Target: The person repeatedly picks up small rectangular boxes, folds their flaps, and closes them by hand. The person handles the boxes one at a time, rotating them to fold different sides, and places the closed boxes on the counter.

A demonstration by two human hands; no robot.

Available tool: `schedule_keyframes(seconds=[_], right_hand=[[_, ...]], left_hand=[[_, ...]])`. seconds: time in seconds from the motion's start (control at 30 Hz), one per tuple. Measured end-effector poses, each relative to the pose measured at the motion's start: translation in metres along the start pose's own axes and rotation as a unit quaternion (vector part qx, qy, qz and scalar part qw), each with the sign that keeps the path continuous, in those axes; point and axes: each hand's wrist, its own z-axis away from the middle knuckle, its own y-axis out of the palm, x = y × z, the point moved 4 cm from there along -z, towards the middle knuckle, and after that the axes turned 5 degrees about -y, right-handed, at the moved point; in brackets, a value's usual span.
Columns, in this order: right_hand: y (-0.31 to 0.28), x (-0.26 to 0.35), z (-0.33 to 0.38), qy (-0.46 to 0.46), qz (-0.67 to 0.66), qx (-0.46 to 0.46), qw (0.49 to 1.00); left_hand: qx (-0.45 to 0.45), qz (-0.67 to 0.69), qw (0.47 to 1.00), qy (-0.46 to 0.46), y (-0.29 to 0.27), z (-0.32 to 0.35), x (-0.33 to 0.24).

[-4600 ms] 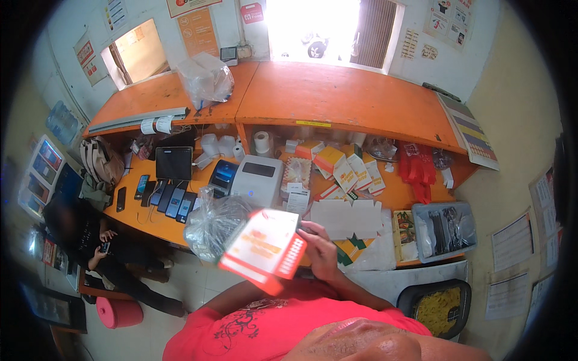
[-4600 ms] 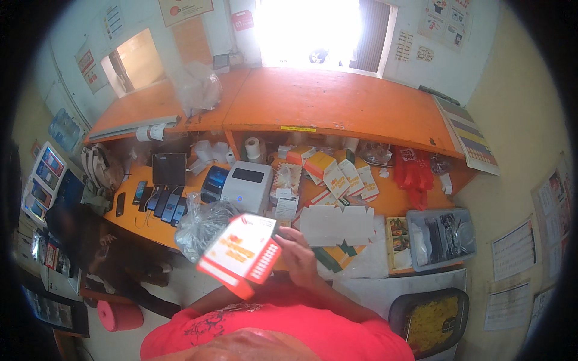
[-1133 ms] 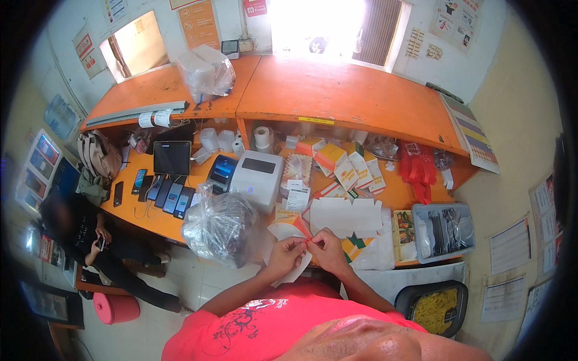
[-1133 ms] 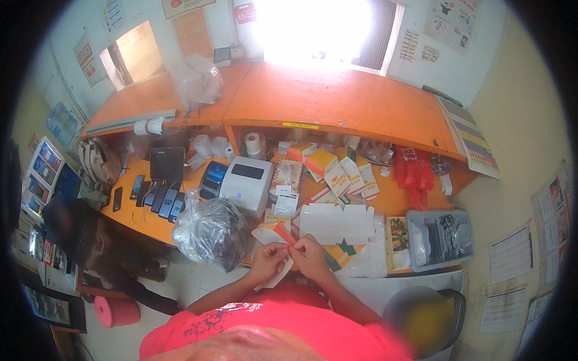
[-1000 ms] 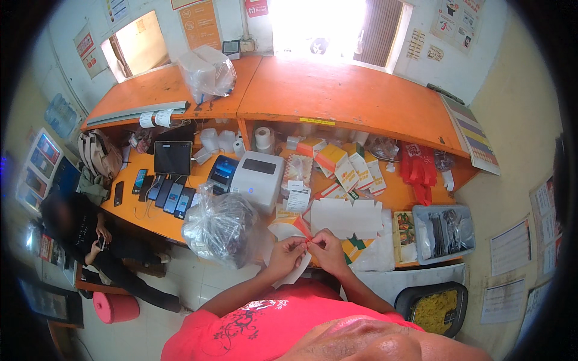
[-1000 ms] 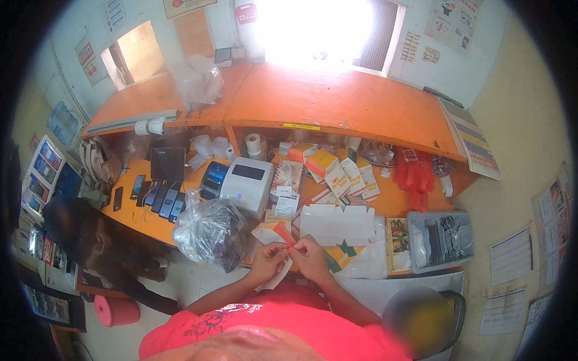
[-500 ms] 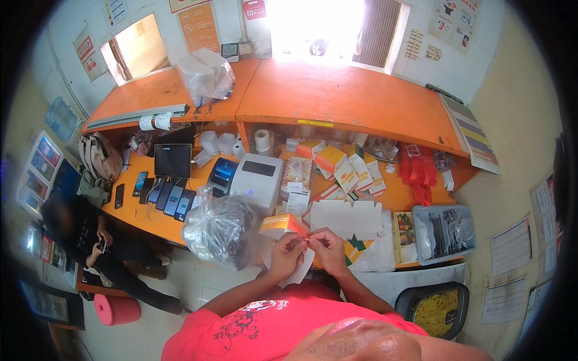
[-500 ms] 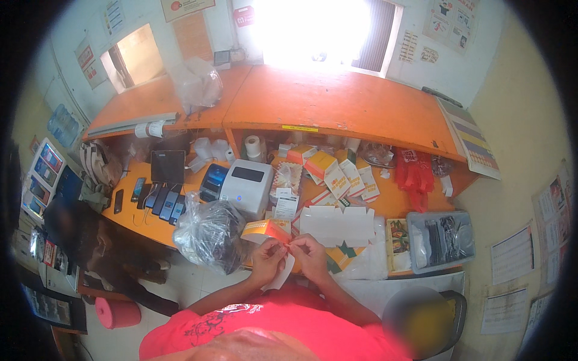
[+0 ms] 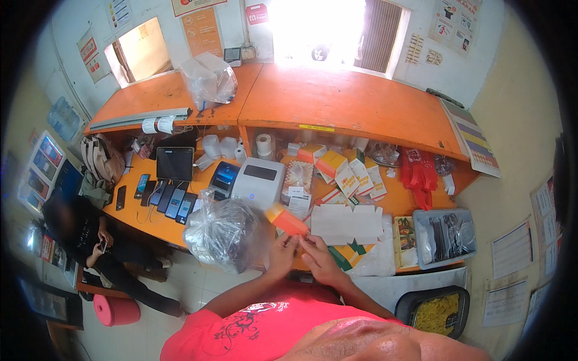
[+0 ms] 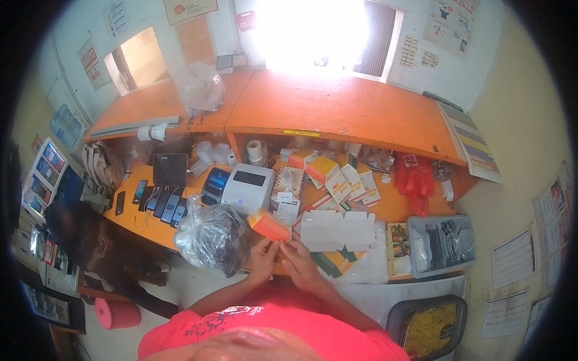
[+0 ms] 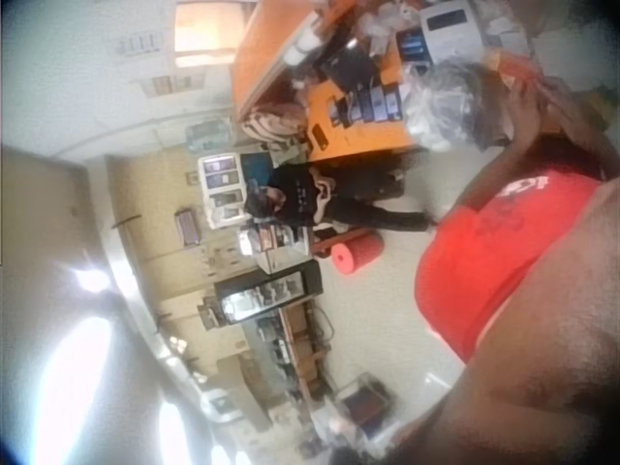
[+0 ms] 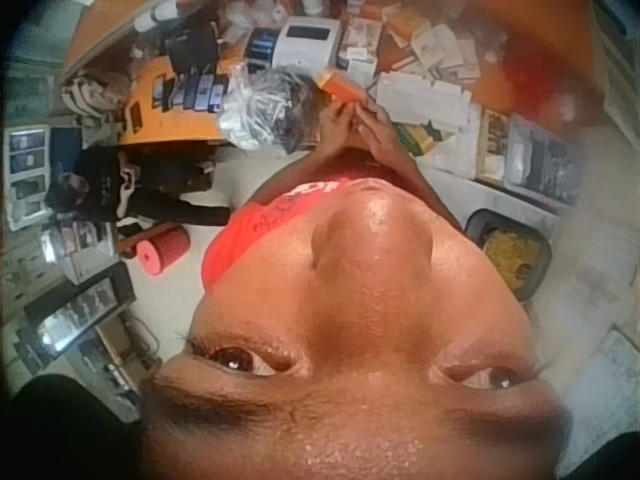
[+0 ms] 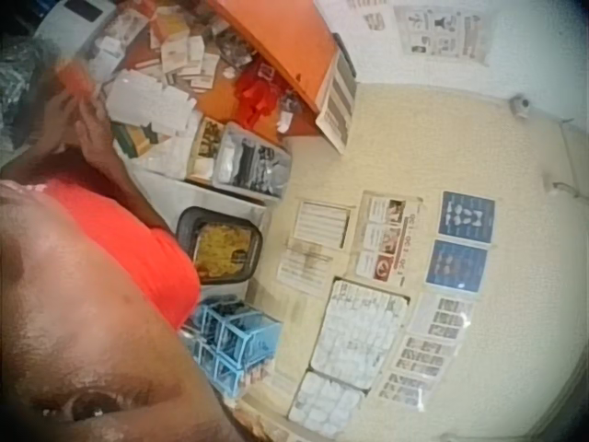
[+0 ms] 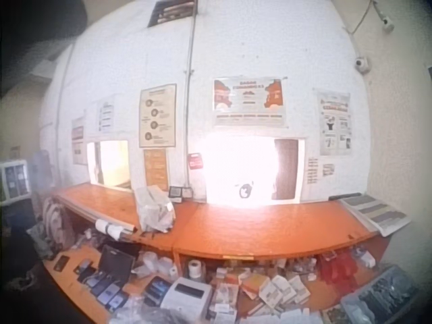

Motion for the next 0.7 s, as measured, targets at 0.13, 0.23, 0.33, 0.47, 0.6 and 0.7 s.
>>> schedule_keyframes(seconds=[0.13, 0.23, 0.33, 0.47, 0.6, 0.7], right_hand=[[-0.053, 0.012, -0.022, -0.041, 0.094, -0.057, 0.993], [-0.065, 0.038, -0.041, -0.102, 0.105, -0.037, 0.989], [-0.051, -0.009, -0.02, 0.019, -0.015, 0.089, 0.996], [-0.051, -0.048, 0.006, 0.164, -0.126, -0.045, 0.977], [-0.048, -0.067, 0.007, 0.151, -0.521, -0.225, 0.809], [-0.047, -0.085, 0.012, 0.277, -0.245, -0.092, 0.925]], left_hand=[[0.183, -0.245, 0.952, -0.031, 0.013, 0.005, -0.036], [0.401, -0.228, 0.887, 0.025, 0.032, 0.027, -0.036], [0.401, -0.361, 0.84, 0.052, 0.029, 0.027, -0.057], [0.088, -0.4, 0.843, 0.349, -0.002, -0.002, -0.134], [0.063, -0.027, 0.998, 0.003, -0.038, -0.022, -0.082], [0.169, -0.108, 0.975, -0.092, -0.033, -0.011, -0.055]])
